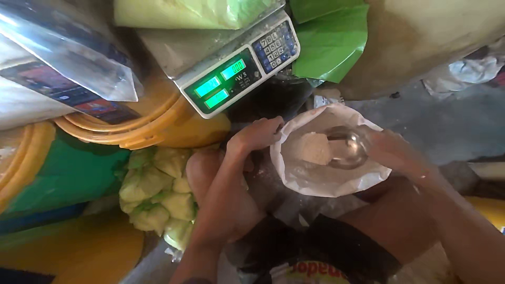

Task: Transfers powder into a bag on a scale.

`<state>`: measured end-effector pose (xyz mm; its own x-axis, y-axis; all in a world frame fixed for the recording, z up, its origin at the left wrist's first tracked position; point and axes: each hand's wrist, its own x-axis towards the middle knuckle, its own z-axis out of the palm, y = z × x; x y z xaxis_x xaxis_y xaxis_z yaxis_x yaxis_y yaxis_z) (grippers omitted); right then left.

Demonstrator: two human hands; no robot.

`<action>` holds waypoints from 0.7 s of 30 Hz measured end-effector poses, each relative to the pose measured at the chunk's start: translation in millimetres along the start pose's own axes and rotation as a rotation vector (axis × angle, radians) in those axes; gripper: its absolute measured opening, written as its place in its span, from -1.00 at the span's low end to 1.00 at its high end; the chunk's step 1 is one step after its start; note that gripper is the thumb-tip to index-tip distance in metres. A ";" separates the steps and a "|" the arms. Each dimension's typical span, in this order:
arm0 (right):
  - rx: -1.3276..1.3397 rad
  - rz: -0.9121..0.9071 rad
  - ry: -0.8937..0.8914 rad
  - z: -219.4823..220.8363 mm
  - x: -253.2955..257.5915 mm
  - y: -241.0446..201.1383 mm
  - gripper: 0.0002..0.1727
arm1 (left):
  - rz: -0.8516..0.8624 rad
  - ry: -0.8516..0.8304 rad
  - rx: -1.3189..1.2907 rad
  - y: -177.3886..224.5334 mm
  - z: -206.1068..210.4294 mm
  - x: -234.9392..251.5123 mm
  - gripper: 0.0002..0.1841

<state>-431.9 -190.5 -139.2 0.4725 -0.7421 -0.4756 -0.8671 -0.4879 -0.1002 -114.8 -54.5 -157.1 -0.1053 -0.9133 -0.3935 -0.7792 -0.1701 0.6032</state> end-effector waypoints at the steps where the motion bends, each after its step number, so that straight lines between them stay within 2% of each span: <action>1: 0.015 0.003 -0.001 -3.3 -5.2 6.8 -0.58 | 0.003 0.008 0.008 -0.7 1.1 -0.2 -0.72; 5: 0.183 0.000 0.010 -5.9 -28.1 47.4 -0.59 | 0.003 0.018 -0.004 -1.2 2.6 -0.4 -0.72; 9: 0.329 0.023 -0.058 -1.9 -25.6 37.3 -0.53 | 0.020 0.032 -0.017 -2.6 2.8 -0.3 -0.74; 13: 0.563 0.011 -0.077 -0.6 -15.7 39.3 -0.58 | 0.010 0.056 -0.026 -7.4 2.6 -2.9 -0.74; 16: 0.692 -0.019 -0.023 -35.0 -24.0 40.7 -0.62 | -0.019 0.013 -0.028 -6.2 2.0 -1.8 -0.65; 21: 0.717 -0.126 0.194 -133.6 2.4 15.4 -0.68 | -0.048 -0.026 -0.062 -0.9 2.7 8.0 -0.54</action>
<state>-423.0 -261.3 -25.1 0.5369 -0.8002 -0.2673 -0.6635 -0.2049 -0.7196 -116.6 -60.6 -162.7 -0.0853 -0.8936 -0.4406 -0.7438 -0.2371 0.6249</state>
